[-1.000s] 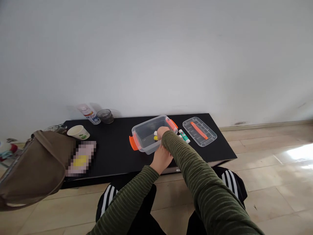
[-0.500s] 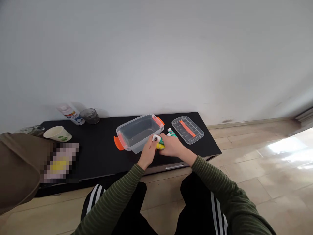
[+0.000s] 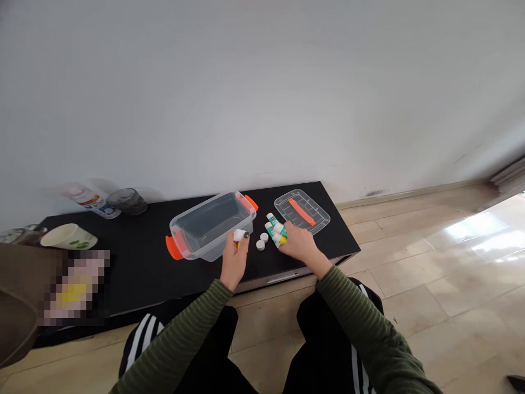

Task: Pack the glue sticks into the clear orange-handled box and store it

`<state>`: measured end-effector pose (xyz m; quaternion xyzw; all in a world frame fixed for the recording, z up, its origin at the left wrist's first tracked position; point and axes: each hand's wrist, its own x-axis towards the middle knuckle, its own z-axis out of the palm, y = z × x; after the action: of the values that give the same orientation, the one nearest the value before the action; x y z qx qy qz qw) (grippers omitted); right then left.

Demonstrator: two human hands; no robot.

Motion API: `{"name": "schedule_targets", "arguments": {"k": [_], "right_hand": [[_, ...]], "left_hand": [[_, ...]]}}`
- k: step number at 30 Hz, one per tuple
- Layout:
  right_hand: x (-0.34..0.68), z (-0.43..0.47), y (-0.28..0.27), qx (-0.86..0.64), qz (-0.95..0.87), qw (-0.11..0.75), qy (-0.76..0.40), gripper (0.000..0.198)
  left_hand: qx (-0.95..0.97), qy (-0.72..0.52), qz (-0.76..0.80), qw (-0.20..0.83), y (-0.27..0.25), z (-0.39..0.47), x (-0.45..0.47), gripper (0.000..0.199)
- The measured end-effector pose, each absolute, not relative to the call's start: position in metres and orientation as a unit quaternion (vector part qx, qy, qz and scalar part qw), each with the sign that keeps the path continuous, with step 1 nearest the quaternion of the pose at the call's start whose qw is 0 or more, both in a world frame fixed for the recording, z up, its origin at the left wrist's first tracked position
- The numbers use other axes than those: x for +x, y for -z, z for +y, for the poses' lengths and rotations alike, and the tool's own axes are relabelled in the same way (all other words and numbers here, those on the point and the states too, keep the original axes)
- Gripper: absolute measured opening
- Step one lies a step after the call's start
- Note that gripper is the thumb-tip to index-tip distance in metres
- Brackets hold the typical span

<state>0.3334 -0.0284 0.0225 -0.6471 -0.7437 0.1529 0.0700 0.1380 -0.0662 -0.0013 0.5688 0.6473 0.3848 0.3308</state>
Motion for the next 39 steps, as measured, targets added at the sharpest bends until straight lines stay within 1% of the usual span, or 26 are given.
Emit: {"name": "schedule_targets", "arguments": {"k": [3, 4, 7, 9, 13, 17, 22, 25, 30, 33, 35, 37, 39], "right_hand": [[0.348, -0.001, -0.011, -0.692, -0.676, 0.117, -0.225, 0.045], [0.349, 0.007, -0.006, -0.697, -0.663, 0.132, -0.238, 0.045], [0.343, 0.026, 0.006, -0.712, -0.647, 0.136, -0.237, 0.043], [0.336, 0.032, 0.012, -0.719, -0.647, 0.119, -0.224, 0.043], [0.326, 0.037, 0.021, -0.714, -0.664, 0.095, -0.201, 0.046], [0.324, 0.035, 0.024, -0.708, -0.679, 0.091, -0.171, 0.048], [0.321, 0.029, 0.021, -0.699, -0.701, 0.062, -0.125, 0.042], [0.319, 0.028, 0.022, -0.688, -0.72, 0.05, -0.079, 0.037], [0.319, 0.028, 0.027, -0.69, -0.718, 0.046, -0.081, 0.038], [0.321, 0.025, 0.027, -0.697, -0.71, 0.057, -0.083, 0.04], [0.322, 0.022, 0.026, -0.685, -0.72, 0.074, -0.08, 0.036], [0.324, 0.017, 0.026, -0.662, -0.74, 0.084, -0.082, 0.034], [0.326, 0.013, 0.026, -0.642, -0.757, 0.076, -0.097, 0.037]], "left_hand": [[0.658, -0.163, 0.688, 0.259, 0.007, -0.06, 0.131, 0.032], [0.674, -0.106, 0.693, 0.231, 0.009, -0.058, 0.13, 0.033], [0.687, -0.025, 0.705, 0.174, 0.016, -0.051, 0.128, 0.036], [0.681, -0.007, 0.711, 0.173, 0.021, -0.048, 0.127, 0.036], [0.662, -0.01, 0.719, 0.21, 0.031, -0.045, 0.124, 0.039], [0.64, -0.066, 0.725, 0.245, 0.036, -0.044, 0.125, 0.042], [0.641, -0.126, 0.715, 0.25, 0.037, -0.046, 0.131, 0.053], [0.657, -0.146, 0.697, 0.246, 0.039, -0.048, 0.131, 0.052], [0.678, -0.141, 0.684, 0.23, 0.044, -0.05, 0.128, 0.052], [0.688, -0.122, 0.68, 0.223, 0.044, -0.053, 0.127, 0.066], [0.695, -0.109, 0.675, 0.222, 0.044, -0.054, 0.126, 0.076], [0.703, -0.102, 0.668, 0.219, 0.044, -0.055, 0.126, 0.075], [0.711, -0.104, 0.663, 0.213, 0.045, -0.054, 0.125, 0.069]]}}
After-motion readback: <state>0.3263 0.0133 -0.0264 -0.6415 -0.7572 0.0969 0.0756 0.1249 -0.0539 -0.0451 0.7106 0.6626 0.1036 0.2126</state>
